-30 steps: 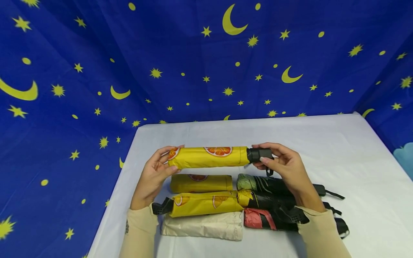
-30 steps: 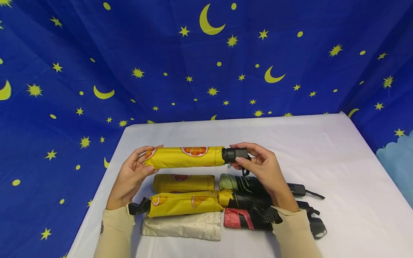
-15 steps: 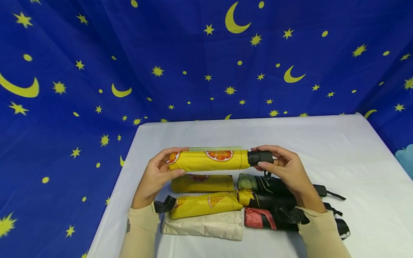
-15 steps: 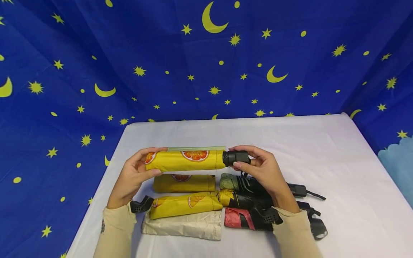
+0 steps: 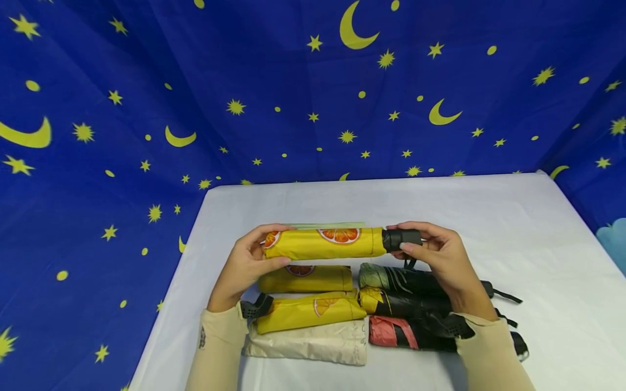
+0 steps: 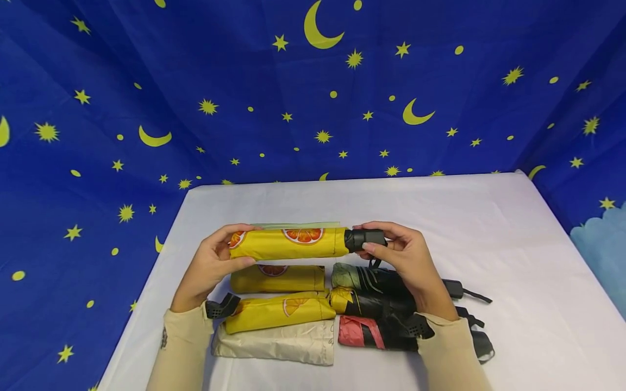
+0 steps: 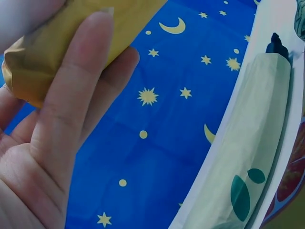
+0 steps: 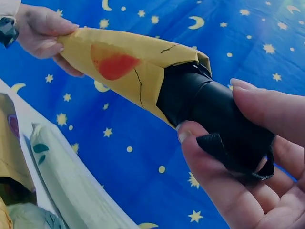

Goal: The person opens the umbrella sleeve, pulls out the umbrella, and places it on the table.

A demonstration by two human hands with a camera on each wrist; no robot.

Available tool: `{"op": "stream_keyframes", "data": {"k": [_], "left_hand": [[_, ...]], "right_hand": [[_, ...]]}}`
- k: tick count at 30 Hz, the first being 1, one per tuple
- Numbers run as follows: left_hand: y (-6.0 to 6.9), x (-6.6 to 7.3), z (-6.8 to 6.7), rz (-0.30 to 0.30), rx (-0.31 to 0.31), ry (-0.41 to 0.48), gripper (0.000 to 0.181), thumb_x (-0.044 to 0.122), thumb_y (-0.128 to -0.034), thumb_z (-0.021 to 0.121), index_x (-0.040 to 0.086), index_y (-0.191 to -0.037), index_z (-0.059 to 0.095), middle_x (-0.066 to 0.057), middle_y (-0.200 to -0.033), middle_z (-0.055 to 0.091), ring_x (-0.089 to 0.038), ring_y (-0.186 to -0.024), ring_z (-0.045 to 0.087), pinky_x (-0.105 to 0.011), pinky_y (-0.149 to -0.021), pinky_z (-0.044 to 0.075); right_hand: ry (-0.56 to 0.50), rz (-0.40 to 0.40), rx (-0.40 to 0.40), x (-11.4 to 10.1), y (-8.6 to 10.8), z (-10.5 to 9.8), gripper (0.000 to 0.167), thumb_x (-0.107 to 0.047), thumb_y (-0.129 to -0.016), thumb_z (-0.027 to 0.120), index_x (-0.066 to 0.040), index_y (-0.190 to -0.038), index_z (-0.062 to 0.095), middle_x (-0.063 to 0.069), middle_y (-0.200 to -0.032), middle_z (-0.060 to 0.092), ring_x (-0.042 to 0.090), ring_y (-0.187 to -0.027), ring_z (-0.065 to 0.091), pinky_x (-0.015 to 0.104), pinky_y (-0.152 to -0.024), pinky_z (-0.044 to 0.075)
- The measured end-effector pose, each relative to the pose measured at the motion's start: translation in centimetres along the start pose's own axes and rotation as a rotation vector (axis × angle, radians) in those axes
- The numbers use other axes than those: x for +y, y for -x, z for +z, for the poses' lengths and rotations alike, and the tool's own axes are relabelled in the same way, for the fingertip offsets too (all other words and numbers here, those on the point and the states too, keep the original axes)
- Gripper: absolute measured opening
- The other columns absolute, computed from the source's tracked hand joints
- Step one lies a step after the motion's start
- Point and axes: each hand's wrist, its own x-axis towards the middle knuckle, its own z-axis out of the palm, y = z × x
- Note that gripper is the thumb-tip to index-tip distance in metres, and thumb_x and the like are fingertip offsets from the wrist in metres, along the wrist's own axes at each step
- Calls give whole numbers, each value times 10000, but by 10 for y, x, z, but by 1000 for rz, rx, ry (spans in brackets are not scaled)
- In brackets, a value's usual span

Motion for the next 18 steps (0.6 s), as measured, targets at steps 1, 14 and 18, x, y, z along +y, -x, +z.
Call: {"op": "stream_keyframes", "data": {"k": [1, 14, 18], "left_hand": [[0, 0, 0, 1, 5, 1, 588, -111, -883, 736, -45, -1422, 511, -240, -1402, 511, -286, -1076, 632, -353, -841, 605], [1, -3, -4, 9, 21, 10, 587, -116, -871, 747, -61, -1410, 522, -226, -1395, 529, -268, -1062, 643, -330, -823, 605], [1, -4, -5, 16, 34, 6, 582, -128, -866, 745, -62, -1401, 528, -220, -1386, 527, -260, -1050, 643, -318, -817, 606]], "right_hand": [[17, 2, -5, 0, 0, -1, 346, 151, -940, 627, 97, -1282, 626, 144, -1171, 708, 233, -877, 757, 378, -776, 622], [123, -14, 6, 0, 2, -4, 368, 163, -884, 696, 103, -1245, 661, 96, -1155, 740, 205, -877, 742, 311, -748, 620], [113, -19, 25, -2, 4, -5, 361, 163, -887, 690, 91, -1241, 667, 91, -1119, 745, 191, -843, 739, 302, -746, 618]]}}
